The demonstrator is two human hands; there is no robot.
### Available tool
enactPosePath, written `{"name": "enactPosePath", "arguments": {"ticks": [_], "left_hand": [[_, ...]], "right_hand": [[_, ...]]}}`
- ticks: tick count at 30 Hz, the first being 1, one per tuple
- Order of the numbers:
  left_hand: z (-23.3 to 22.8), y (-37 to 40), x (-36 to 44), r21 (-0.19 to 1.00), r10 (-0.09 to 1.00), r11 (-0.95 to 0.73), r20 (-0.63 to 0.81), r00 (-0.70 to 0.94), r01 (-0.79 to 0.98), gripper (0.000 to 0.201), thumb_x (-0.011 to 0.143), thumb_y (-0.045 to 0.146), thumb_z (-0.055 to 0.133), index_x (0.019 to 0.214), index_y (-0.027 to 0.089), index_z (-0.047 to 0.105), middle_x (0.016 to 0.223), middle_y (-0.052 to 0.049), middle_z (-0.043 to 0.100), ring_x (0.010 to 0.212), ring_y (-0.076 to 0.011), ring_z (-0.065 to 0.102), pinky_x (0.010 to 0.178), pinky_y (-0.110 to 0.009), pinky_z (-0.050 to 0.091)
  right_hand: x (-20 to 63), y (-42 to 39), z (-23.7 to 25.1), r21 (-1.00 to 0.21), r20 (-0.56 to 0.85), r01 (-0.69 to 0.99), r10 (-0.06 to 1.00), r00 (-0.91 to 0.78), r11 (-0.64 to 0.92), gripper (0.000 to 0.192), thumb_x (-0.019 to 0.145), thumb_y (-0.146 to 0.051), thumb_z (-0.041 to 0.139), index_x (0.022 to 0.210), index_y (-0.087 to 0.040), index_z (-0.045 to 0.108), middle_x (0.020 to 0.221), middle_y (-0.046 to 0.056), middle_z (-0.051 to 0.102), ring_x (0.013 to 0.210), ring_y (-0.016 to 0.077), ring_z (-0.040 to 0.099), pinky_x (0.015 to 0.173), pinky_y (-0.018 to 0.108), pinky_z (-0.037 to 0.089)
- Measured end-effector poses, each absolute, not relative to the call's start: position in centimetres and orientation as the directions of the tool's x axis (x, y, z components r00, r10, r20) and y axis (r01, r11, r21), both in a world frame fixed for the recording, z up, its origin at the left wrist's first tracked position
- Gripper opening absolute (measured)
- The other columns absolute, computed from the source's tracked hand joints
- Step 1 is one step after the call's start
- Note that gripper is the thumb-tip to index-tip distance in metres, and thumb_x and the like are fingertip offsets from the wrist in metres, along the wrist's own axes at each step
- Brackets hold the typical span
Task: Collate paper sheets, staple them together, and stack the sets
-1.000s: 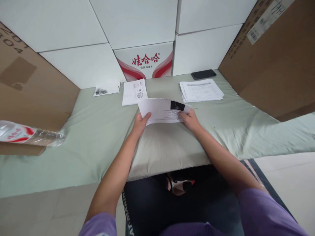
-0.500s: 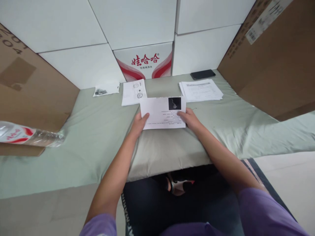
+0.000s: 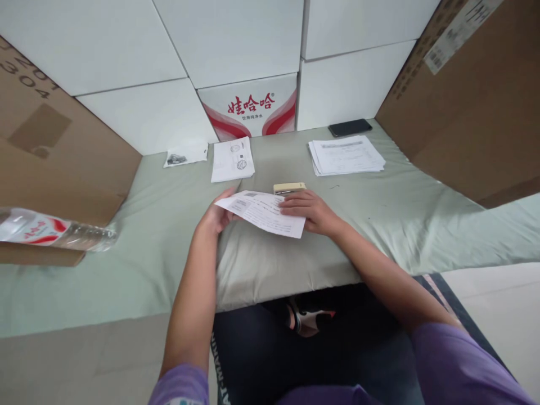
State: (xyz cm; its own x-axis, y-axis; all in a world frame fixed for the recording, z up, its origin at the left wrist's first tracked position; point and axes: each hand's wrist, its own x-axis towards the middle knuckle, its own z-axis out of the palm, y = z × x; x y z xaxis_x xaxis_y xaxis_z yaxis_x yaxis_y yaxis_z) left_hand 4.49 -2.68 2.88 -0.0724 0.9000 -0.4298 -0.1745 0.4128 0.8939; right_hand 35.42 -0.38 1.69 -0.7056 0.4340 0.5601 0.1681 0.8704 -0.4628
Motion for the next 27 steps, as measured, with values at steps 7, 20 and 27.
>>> {"name": "enactPosePath", "arguments": {"ticks": [7, 20, 27], "left_hand": [[3.2, -3.2, 3.2, 0.89, 0.884, 0.452, -0.457, -0.104, -0.069, 0.02, 0.073, 0.028, 0.077, 0.086, 0.013, 0.076, 0.081, -0.012, 0.078, 0.064, -0.0225, 0.072, 0.054, -0.03, 0.058], [3.8, -4.2, 4.3, 0.946, 0.924, 0.313, -0.325, 0.2, 0.088, 0.04, 0.064, 0.046, 0.089, 0.087, 0.02, 0.07, 0.084, -0.008, 0.078, 0.069, -0.023, 0.074, 0.055, -0.028, 0.057], [2.6, -3.6, 6.1, 0.928, 0.919, 0.263, -0.324, 0.223, 0.265, 0.036, 0.071, 0.05, 0.082, 0.089, 0.019, 0.075, 0.081, -0.009, 0.078, 0.067, -0.0237, 0.073, 0.053, -0.029, 0.053]], "right_hand": [[36.0, -0.2, 2.2, -0.459, 0.428, 0.254, 0.463, -0.776, 0.851, 0.046, 0.092, -0.018, 0.054, 0.135, -0.03, 0.064, 0.145, 0.004, 0.059, 0.142, 0.0285, 0.045, 0.113, 0.053, 0.035], [35.1, -0.2, 1.3, -0.907, 0.165, 0.238, 0.814, -0.558, 0.347, 0.037, 0.091, -0.035, 0.06, 0.126, -0.023, 0.068, 0.116, 0.008, 0.073, 0.101, 0.0224, 0.068, 0.081, 0.034, 0.054], [34.5, -0.5, 0.7, -0.931, 0.043, 0.27, 0.811, -0.583, 0.244, 0.025, 0.09, -0.034, 0.056, 0.101, -0.019, 0.072, 0.074, 0.002, 0.068, 0.064, 0.0147, 0.058, 0.057, 0.027, 0.041]]}}
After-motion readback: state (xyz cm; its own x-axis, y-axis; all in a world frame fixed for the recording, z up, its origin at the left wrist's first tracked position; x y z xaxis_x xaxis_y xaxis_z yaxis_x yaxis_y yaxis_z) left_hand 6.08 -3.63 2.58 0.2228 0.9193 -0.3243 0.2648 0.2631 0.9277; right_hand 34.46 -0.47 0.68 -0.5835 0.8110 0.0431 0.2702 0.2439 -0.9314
